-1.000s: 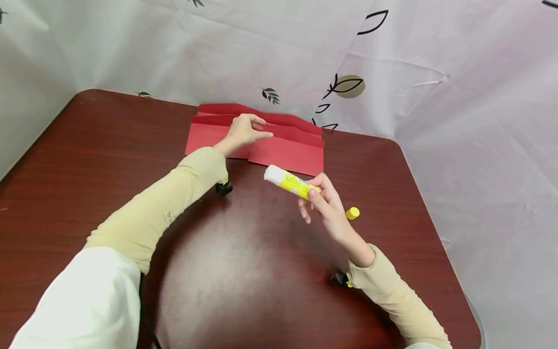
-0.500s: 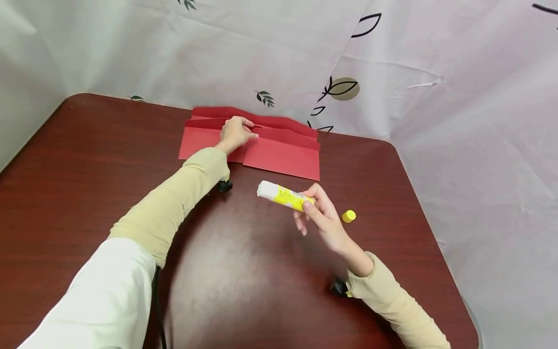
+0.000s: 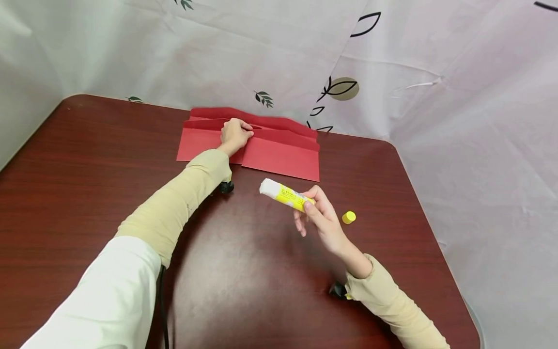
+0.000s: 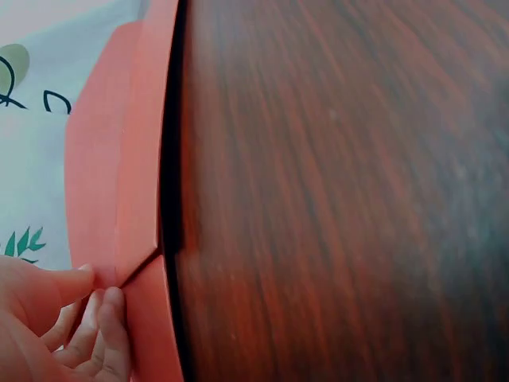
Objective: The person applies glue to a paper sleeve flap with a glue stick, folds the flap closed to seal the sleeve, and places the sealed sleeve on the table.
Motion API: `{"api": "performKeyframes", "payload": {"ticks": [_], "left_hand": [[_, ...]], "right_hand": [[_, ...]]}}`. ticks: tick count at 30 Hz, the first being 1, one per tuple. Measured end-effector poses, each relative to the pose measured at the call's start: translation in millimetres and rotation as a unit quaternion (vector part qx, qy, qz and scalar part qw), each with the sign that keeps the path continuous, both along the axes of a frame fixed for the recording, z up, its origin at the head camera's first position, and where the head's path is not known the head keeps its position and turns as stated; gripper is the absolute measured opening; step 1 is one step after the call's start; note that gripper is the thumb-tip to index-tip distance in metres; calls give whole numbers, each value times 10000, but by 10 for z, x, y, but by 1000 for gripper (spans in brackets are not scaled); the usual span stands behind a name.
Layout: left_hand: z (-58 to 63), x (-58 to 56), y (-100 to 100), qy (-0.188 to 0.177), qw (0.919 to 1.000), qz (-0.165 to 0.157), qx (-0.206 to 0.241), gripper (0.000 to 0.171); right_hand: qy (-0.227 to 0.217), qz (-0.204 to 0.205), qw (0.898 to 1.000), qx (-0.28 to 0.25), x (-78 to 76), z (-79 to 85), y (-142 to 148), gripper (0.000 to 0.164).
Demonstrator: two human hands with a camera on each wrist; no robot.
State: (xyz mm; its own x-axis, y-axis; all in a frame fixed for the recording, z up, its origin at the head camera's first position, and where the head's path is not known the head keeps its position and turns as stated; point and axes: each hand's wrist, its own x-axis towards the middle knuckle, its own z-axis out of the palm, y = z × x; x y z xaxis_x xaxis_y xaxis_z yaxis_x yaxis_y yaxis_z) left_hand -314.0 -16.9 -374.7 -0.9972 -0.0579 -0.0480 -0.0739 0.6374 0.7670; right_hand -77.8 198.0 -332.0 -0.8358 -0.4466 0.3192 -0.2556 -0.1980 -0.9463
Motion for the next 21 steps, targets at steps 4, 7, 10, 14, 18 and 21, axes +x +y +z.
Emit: {"api": "performKeyframes", "payload": {"ticks": [4, 7, 10, 14, 18, 21], "left_hand": [[-32, 0, -29, 148, 9999, -14, 38, 22], [-42, 4, -48, 224, 9996, -125, 70, 23], [-31, 15, -59, 252, 9992, -278, 147, 25], [16, 30, -76, 243, 9985, -436, 237, 28], [76, 46, -112, 179, 9972, -563, 459, 30], [126, 67, -155, -81, 9943, -740, 769, 30]], "right_hand": [[-83, -30, 10000, 7, 3, -8, -10, 8], [-137, -28, 9999, 16, 6, -13, -20, 8], [-164, -18, 9999, 24, 8, -16, -32, 8], [-190, -36, 9998, 10, 2, -25, -39, 9], [-212, -94, 9997, 20, -10, -27, -32, 8], [-209, -140, 9997, 43, -18, -22, -24, 7]]}}
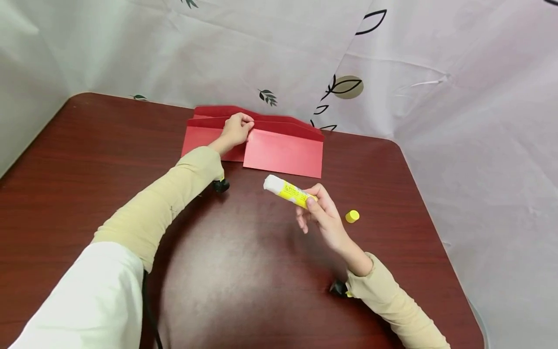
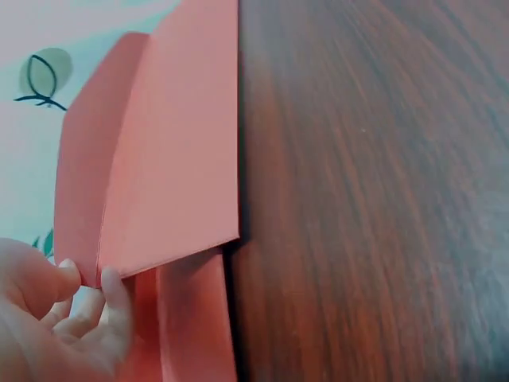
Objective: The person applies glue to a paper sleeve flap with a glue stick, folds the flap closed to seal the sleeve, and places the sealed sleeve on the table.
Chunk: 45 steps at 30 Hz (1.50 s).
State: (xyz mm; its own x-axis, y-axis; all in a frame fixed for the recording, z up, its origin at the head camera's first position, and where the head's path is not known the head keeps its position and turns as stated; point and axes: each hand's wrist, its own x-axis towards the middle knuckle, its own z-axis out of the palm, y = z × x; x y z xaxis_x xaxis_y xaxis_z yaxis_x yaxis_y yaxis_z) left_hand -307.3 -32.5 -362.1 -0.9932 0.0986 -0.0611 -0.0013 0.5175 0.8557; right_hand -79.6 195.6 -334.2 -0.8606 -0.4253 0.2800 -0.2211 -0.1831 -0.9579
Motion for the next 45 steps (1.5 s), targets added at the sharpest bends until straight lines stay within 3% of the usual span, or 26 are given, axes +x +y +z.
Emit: {"api": "performKeyframes", "payload": {"ticks": [6, 12, 17, 19, 24, 26, 31, 38, 43, 45], "left_hand": [[130, 103, -133, -523, 9971, -192, 526, 36], [247, 289, -319, -503, 9962, -231, 672, 40], [307, 521, -450, -548, 9954, -355, 707, 40], [327, 619, -491, -552, 9957, -396, 623, 39], [330, 854, -564, -656, 9956, -475, 470, 36], [306, 939, -593, -760, 9942, -521, 545, 36], [244, 1116, -693, -1024, 9894, -659, 794, 36], [158, 1304, -866, -1169, 9855, -902, 832, 33], [64, 1382, -927, -1388, 9801, -1099, 898, 31], [23, 1398, -945, -1512, 9771, -1162, 945, 31]], "right_hand": [[-11, -18, 10000, -42, 12, 18, 8, 9], [8, -61, 10000, -47, 29, 28, 34, 9], [3, -142, 9999, 9, 41, 24, 69, 11], [65, -118, 9999, 15, -5, -104, 149, 16], [-39, -45, 9999, -131, -218, -724, 485, 25], [-172, -80, 9997, -155, -255, -854, 555, 28], [-173, -105, 9998, 20, -223, -798, 547, 35], [30, -74, 9999, 77, -101, -551, 484, 31], [24, -305, 9995, 89, -124, -588, 571, 35], [-14, -388, 9992, 117, -162, -681, 626, 38]]}}
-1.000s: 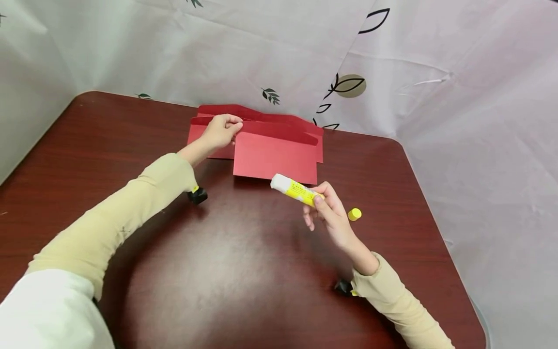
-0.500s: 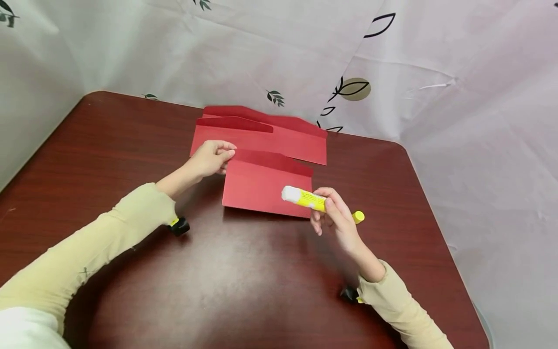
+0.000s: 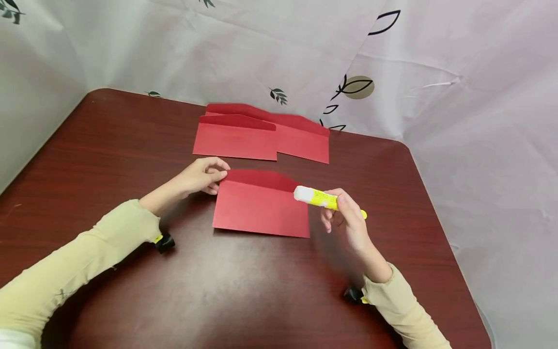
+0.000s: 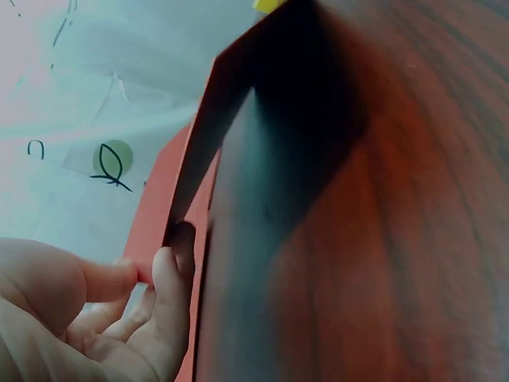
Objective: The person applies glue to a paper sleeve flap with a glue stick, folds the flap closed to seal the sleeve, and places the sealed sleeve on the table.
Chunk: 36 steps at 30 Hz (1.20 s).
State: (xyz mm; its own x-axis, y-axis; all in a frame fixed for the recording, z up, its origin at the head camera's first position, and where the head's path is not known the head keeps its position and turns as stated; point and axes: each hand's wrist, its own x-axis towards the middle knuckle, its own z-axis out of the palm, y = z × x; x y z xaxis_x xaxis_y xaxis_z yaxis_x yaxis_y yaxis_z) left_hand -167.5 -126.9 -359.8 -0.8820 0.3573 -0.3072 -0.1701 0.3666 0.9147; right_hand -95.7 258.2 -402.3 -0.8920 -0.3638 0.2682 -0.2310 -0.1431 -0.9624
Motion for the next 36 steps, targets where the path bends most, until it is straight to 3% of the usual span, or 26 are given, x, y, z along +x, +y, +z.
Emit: {"api": "performKeyframes", "payload": {"ticks": [5, 10, 15, 18, 21, 23, 24, 27, 29, 31, 33, 36], "left_hand": [[-49, 22, -17, -155, 9998, -67, -69, 31], [-72, 40, -18, -214, 9989, -83, -407, 29], [-95, 65, -3, -224, 9984, -21, -511, 28], [-94, 85, 17, -72, 9983, 48, -573, 25], [-90, 127, 41, 522, 9935, -53, -1011, 21], [-69, 186, 69, 1217, 9804, -173, -1543, 18], [-56, 223, 84, 1623, 9687, -226, -1865, 18], [13, 367, 154, 2752, 9230, -342, -2666, 19], [54, 467, 216, 3375, 8930, -529, -2931, 21], [80, 577, 277, 3799, 8708, -909, -2986, 25], [81, 691, 328, 4046, 8543, -1426, -2935, 29], [54, 860, 372, 3975, 8451, -2183, -2831, 35]], "right_hand": [[35, 47, 9998, -180, -3, -1, -6, 39], [24, -2, 9997, -231, 8, 27, -22, 38], [-168, -162, 9979, -610, 49, 173, -107, 35], [-336, -478, 9954, -765, 109, 363, -230, 33], [-562, -686, 9922, -882, 159, 522, -327, 33], [-845, -789, 9893, -892, 176, 597, -368, 33], [-1051, -804, 9866, -955, 180, 626, -381, 33], [-1823, -911, 9727, -1111, 184, 714, -416, 37], [-2284, -856, 9604, -1346, 162, 733, -412, 42], [-2582, -817, 9508, -1502, 137, 743, -414, 45], [-2709, -764, 9473, -1529, 114, 743, -418, 46], [-2718, -797, 9496, -1340, 94, 748, -444, 43]]}}
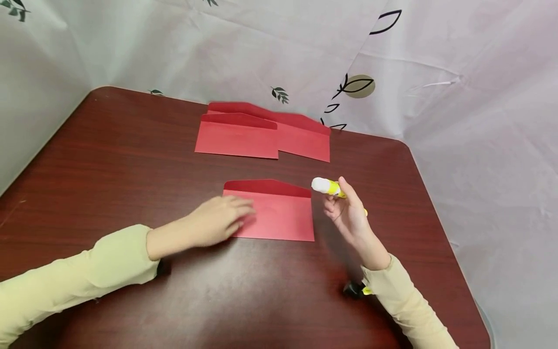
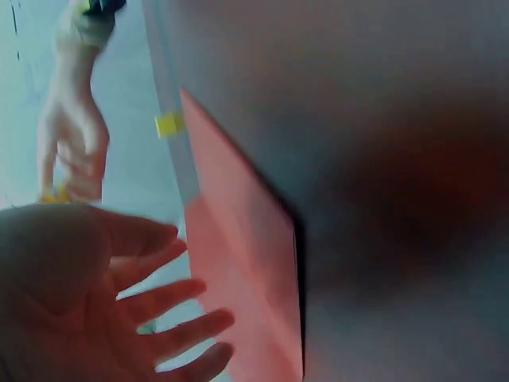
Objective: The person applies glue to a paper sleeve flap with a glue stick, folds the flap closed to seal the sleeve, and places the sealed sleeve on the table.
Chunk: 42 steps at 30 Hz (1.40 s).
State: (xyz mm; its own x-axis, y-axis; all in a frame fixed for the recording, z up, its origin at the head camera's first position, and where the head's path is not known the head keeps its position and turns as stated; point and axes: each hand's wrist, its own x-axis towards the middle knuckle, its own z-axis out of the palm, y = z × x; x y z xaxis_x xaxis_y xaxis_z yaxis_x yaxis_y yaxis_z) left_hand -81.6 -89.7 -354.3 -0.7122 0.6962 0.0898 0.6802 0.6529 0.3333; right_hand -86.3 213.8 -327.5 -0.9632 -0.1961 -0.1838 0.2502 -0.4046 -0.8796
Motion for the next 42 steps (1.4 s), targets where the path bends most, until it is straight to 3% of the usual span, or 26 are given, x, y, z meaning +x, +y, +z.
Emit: {"api": "performKeyframes", "payload": {"ticks": [5, 10, 13, 18, 21, 26, 30, 36, 42], "left_hand": [[-58, 154, 16, -345, 9968, -526, -487, 46], [-70, 168, 16, -885, 9895, -668, -923, 56], [-101, 150, 9, -1099, 9869, -681, -965, 54], [-180, 65, 13, -746, 9915, -673, -827, 49], [-214, 6, 8, -556, 9934, -706, -717, 48], [-234, -83, -20, -437, 9940, -851, -536, 46], [-223, -129, -47, -396, 9938, -936, -454, 45], [-218, -156, -55, -327, 9927, -1052, -500, 45], [-217, -163, -60, -282, 9914, -1071, -698, 48]], "right_hand": [[-51, -34, 9997, 244, -24, 24, -57, 39], [88, 16, 9992, 379, -43, 27, -106, 41], [282, -196, 9986, 393, -63, 20, -143, 35], [372, -607, 9935, 886, -146, 18, -219, 33], [385, -588, 9894, 1273, -193, 14, -261, 34], [552, -420, 9833, 1682, -245, 29, -335, 24], [504, -240, 9844, 1667, -314, 67, -406, 24], [-3, -206, 9885, 1496, -444, 85, -502, 26], [27, -203, 9852, 1700, -517, 69, -596, 27]]}}
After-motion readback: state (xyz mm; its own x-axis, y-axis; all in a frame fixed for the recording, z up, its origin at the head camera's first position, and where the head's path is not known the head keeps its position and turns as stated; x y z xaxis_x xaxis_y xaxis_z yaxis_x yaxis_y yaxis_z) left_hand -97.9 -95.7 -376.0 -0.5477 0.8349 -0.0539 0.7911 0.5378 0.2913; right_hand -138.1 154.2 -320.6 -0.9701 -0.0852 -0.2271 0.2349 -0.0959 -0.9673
